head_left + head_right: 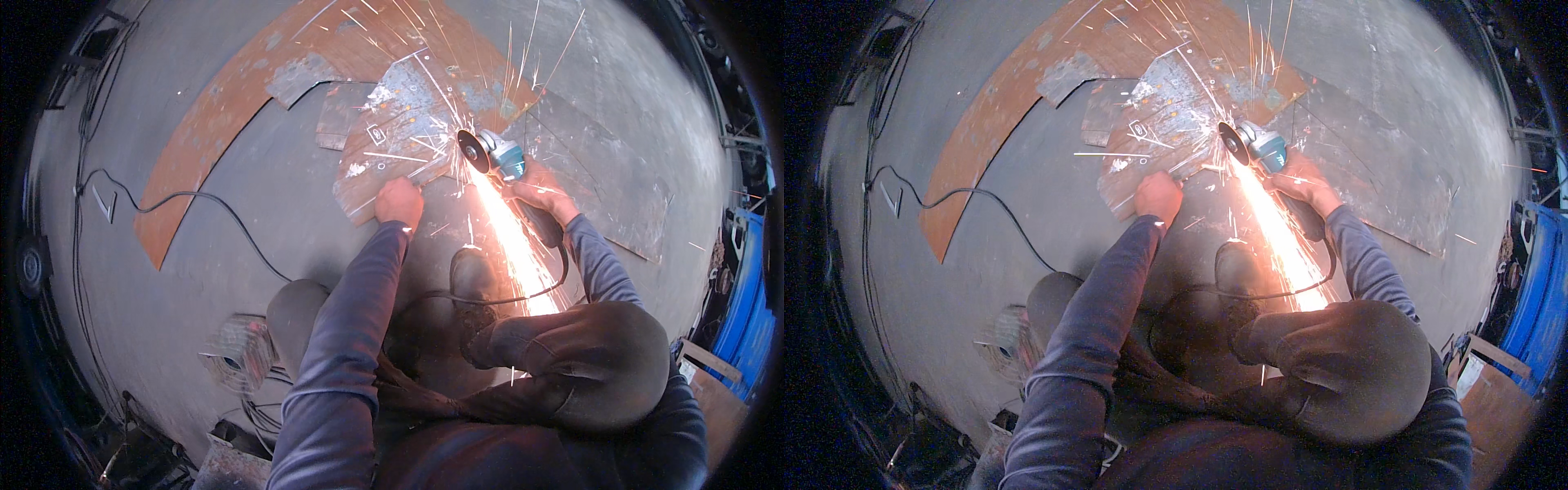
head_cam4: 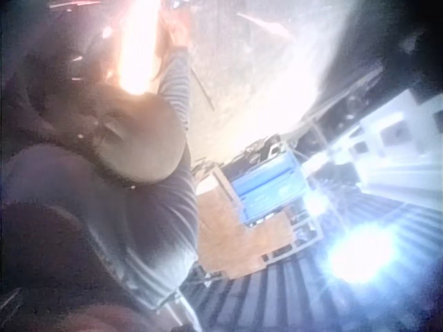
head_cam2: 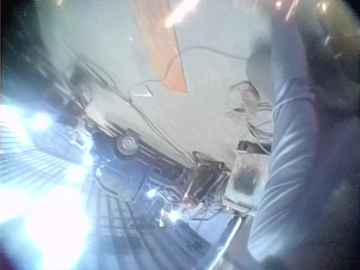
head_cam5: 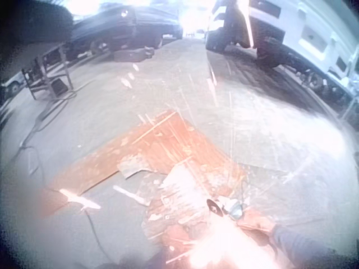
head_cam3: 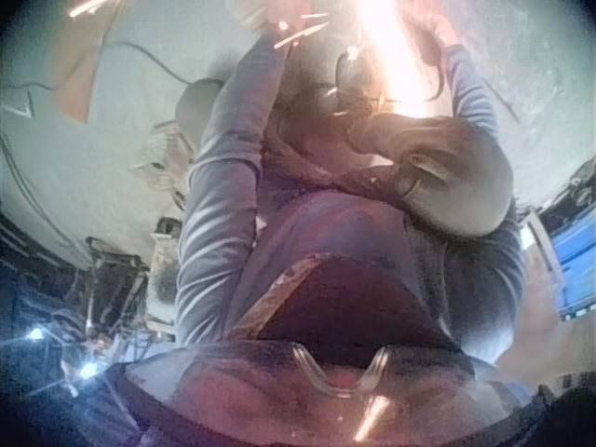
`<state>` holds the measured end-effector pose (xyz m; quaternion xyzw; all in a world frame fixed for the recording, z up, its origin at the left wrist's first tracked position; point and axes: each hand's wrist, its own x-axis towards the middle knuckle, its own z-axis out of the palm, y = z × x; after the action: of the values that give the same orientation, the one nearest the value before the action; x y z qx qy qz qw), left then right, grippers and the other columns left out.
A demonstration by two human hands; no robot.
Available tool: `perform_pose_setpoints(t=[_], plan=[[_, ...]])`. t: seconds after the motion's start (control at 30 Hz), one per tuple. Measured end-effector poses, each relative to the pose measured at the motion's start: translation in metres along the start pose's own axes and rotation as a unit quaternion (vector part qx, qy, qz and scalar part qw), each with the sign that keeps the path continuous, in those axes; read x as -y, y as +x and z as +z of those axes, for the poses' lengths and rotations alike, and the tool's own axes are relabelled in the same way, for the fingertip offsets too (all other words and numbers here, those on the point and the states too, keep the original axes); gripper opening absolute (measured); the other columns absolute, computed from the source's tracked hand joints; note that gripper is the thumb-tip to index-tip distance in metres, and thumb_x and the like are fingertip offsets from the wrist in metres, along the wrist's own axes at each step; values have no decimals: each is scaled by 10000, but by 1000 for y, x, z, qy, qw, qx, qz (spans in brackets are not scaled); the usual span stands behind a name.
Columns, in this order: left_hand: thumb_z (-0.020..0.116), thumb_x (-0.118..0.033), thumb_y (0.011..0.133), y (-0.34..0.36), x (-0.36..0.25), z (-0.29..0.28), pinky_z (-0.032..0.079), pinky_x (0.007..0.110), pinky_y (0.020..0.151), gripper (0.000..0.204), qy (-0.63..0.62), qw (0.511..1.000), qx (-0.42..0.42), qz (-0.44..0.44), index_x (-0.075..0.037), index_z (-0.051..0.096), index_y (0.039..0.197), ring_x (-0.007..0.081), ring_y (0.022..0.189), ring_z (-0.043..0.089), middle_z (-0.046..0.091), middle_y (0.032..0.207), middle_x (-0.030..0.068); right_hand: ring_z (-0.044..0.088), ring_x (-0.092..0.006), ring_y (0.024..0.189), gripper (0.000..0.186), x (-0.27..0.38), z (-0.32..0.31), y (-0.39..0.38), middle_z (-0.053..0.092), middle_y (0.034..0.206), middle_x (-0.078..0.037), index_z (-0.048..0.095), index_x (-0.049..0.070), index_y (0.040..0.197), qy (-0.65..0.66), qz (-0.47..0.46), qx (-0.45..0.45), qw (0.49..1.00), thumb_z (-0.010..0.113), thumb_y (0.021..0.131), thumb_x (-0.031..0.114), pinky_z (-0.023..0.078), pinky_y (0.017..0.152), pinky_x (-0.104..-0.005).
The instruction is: The person uses an angle grinder to cut a large sheet of rusty metal on the floor. They follow marked lines, reposition the sheet, and remove cut pieces as they progress.
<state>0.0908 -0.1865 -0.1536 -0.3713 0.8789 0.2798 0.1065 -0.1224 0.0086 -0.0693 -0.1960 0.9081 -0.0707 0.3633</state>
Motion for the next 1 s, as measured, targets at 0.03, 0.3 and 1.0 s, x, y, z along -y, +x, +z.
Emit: perform_pose_setpoints(t=[0.03, 0.3, 1.0], plan=[[690, -364, 958, 1, -7, 0, 576, 454, 906, 345, -8, 1000, 8, -13, -37, 763, 1041, 352, 1039, 732, 761, 1076, 184, 644, -431, 1238, 949, -1, -3, -3, 655, 1324, -297, 505, -42, 1435, 5, -3, 0, 1000, 853, 644, 350, 511, 1029, -469], [709, -350, 938, 4, -7, 0, 556, 497, 926, 351, -36, 999, 16, -30, -22, 758, 1053, 404, 1058, 712, 747, 1077, 244, 660, -420, 1199, 889, 2, -10, -15, 675, 1295, -271, 547, -35, 1392, 8, -23, -26, 999, 853, 636, 320, 521, 1014, -454], [699, -387, 944, 5, -16, 7, 553, 501, 916, 381, -4, 1000, 15, -13, -27, 749, 1058, 417, 1041, 705, 750, 1059, 220, 610, -436, 1276, 869, -38, 0, 0, 641, 1354, -283, 533, -11, 1422, -64, -90, -34, 993, 866, 708, 356, 483, 1067, -470]])
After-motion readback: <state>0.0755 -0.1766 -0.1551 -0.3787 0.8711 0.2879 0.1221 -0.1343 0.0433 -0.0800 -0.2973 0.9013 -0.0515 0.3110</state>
